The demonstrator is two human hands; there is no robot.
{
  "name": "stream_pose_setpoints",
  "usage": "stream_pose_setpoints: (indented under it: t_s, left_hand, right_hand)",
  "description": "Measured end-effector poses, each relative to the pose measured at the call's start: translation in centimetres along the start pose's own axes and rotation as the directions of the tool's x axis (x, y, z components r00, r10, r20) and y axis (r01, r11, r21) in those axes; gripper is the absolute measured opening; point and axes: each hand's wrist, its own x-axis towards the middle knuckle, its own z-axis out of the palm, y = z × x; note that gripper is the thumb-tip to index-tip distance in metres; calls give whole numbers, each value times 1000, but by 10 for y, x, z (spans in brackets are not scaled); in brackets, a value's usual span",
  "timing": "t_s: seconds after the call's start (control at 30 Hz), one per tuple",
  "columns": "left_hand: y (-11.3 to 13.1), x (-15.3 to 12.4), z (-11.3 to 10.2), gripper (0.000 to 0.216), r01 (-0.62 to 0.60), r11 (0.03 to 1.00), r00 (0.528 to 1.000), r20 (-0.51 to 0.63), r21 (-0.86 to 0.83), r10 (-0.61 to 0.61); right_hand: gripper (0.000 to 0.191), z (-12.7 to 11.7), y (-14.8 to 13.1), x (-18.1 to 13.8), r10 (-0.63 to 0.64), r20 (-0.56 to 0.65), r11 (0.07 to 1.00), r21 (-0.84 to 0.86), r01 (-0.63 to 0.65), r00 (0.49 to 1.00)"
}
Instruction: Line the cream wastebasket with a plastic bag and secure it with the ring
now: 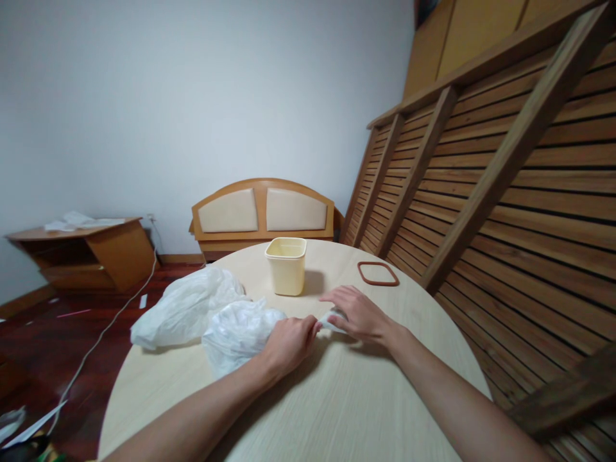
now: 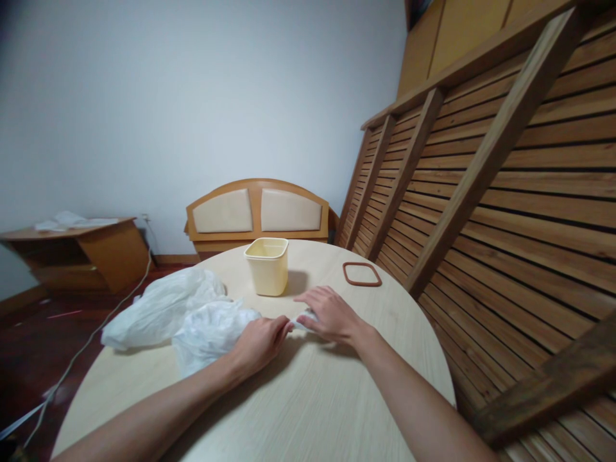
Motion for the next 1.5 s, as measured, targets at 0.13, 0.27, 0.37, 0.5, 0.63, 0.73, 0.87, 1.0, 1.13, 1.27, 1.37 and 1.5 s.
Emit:
stream_pose_setpoints:
  t_s: [0.13, 0.27, 0.37, 0.5, 0.63, 0.73, 0.87, 1.0, 1.13, 1.27, 1.37, 1.5]
  left_hand:
    - [0, -1, 0, 34, -47, 997, 998, -37, -64, 44]
    - [-2, -2, -1, 33, -59, 992, 996, -71, -107, 51]
    - [-4, -3, -2, 30, -86, 987, 994, -82, -136, 76]
    - [-6, -2, -5, 38, -64, 986, 995, -87, -156, 51]
    - [-10, -1, -6, 41, -71, 967, 991, -128, -243, 40]
    - [-11, -2, -7, 38, -100, 940, 985, -164, -325, 48]
    - [-11, -4, -11, 38, -110, 893, 984, -173, -437, 37]
    - [-10, -4, -12, 44, -112, 792, 989, -146, -600, 30]
    - [-7, -4, -8, 44, -71, 619, 997, -64, -782, 34]
    - [-4, -5, -7, 47, -38, 487, 999, -34, -872, 17]
    - [-6, -6, -9, 49, -21, 431, 999, -40, -902, -35]
    - [-8, -7, -13, 53, -31, 390, 993, -72, -920, -91]
  right_hand:
    - [72, 11, -13, 2, -68, 42, 997, 37, 67, 997]
    - [57, 22, -15, 1, 52, 159, 997, 44, -60, 986]
    - [41, 19, -13, 0, 112, 214, 985, 102, -136, 970]
    - [31, 10, -10, 1, 127, 193, 963, 210, -168, 973]
    - [32, 9, -3, 1, 135, 156, 940, 293, -176, 979]
    - [34, 12, 3, -1, 164, 141, 904, 374, -206, 976]
    - [35, 13, 7, -4, 191, 118, 841, 491, -225, 974]
    - [42, 9, 8, 2, 171, 61, 833, 524, -177, 983]
    - [57, 3, 11, 19, 196, 11, 889, 419, -183, 980]
    - [56, 5, 9, 35, 198, -6, 917, 355, -183, 980]
    - [53, 14, 5, 35, 210, -26, 910, 371, -186, 977]
    - [42, 20, -1, 25, 217, -58, 893, 416, -174, 974]
